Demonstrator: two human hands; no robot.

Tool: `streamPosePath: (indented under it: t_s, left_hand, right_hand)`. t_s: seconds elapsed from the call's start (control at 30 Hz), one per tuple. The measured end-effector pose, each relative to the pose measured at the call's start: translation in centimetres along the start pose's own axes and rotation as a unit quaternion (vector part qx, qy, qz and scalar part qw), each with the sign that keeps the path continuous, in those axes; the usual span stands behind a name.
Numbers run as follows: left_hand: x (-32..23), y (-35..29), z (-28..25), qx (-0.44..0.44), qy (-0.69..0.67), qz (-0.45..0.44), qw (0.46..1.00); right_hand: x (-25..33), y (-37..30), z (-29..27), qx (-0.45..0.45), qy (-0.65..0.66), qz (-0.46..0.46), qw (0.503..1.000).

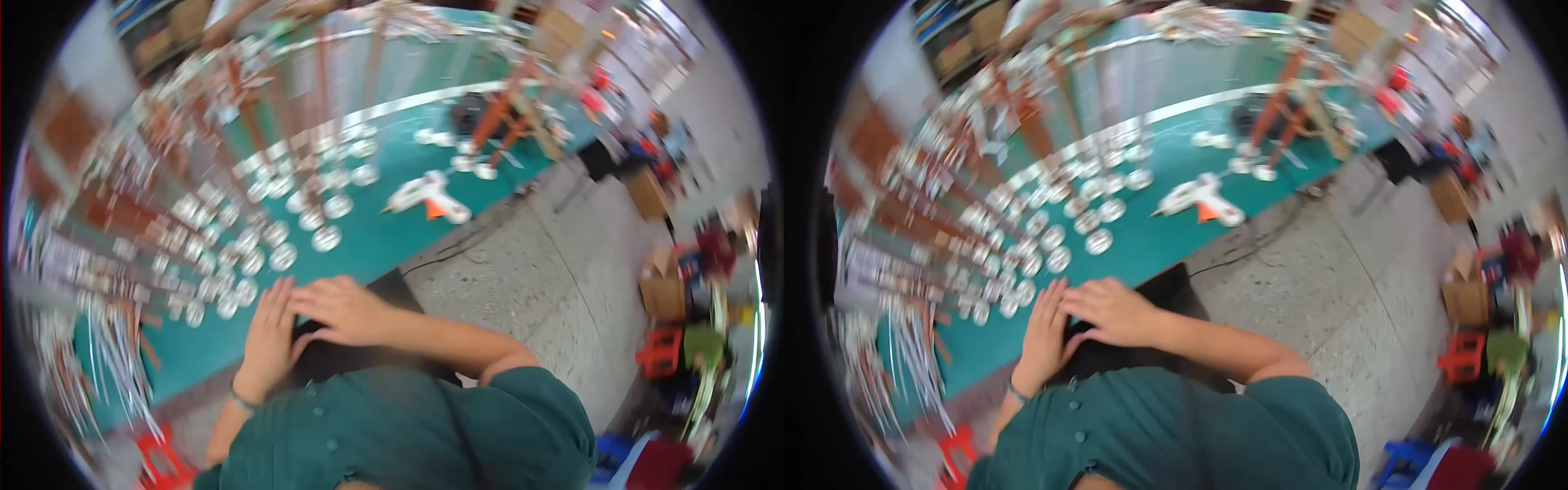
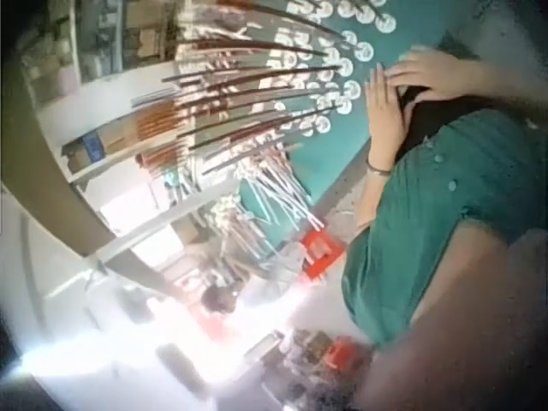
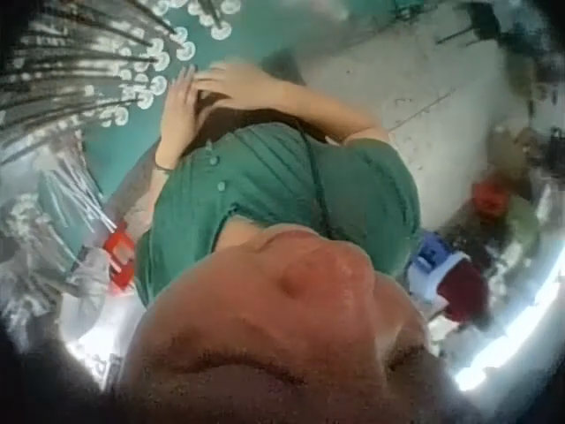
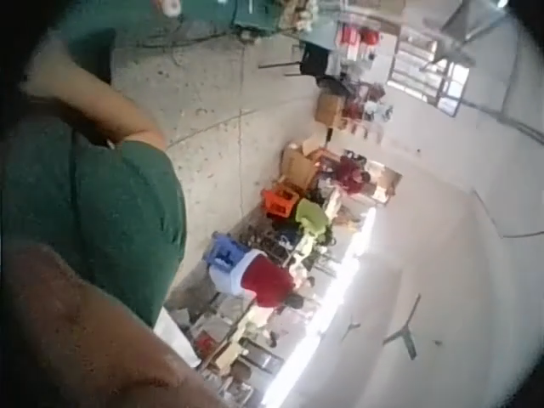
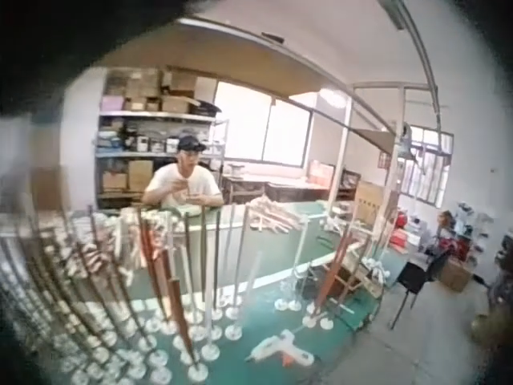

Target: Glue wooden rods into circular white plastic bases using a hot glue gun.

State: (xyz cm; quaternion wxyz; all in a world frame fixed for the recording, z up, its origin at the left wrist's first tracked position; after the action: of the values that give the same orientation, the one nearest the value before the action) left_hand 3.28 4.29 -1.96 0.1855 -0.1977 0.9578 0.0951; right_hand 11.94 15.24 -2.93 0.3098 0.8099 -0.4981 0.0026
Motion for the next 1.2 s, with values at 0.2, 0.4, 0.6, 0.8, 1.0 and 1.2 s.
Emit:
streamPosePath:
  t_s: [0.2,0.4,0.6,0.8,1.0,1.2]
  left_hand:
    - [3.7,-6.4,-3.6,0.104,-0.181,-0.018,0.978]
    - [9.8,-13.4,-6.6,-0.017,-0.206,-0.279,0.938]
    - [7.5,-7.9,-4.7,-0.127,-0.25,-0.199,0.939]
    - [5.4,-3.6,-2.8,-0.129,-0.177,-0.126,0.968]
    - [5.7,-3.3,-2.6,-0.123,-0.201,-0.151,0.96]
    - [5.5,-3.2,-2.6,-0.116,-0.192,-0.144,0.964]
  right_hand:
    - [-2.0,-4.3,-5.1,0.031,0.16,-0.021,0.986]
    - [-3.6,-2.0,-5.1,-0.073,0.244,0.112,0.96]
    - [-3.5,-2.7,-9.3,-0.167,0.085,0.065,0.98]
    - [-9.0,-17.3,-18.6,-0.64,0.035,0.302,0.706]
    - [-12.0,-21.2,-18.6,-0.553,-0.023,0.356,0.753]
    - [-17.0,-14.8,-18.2,-0.116,-0.207,0.468,0.851]
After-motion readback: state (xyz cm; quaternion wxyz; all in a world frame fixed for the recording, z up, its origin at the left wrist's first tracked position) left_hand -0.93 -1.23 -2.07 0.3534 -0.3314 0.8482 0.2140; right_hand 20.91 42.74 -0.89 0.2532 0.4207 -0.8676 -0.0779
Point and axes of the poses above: each hand's wrist, its own y-axis towards the middle knuckle, its own z-axis out of the palm, x = y × z, the point moved 6 cm from there along y, towards the middle knuckle, and after that the axes turned 14 degrees about -z, right-handed, at the moved point
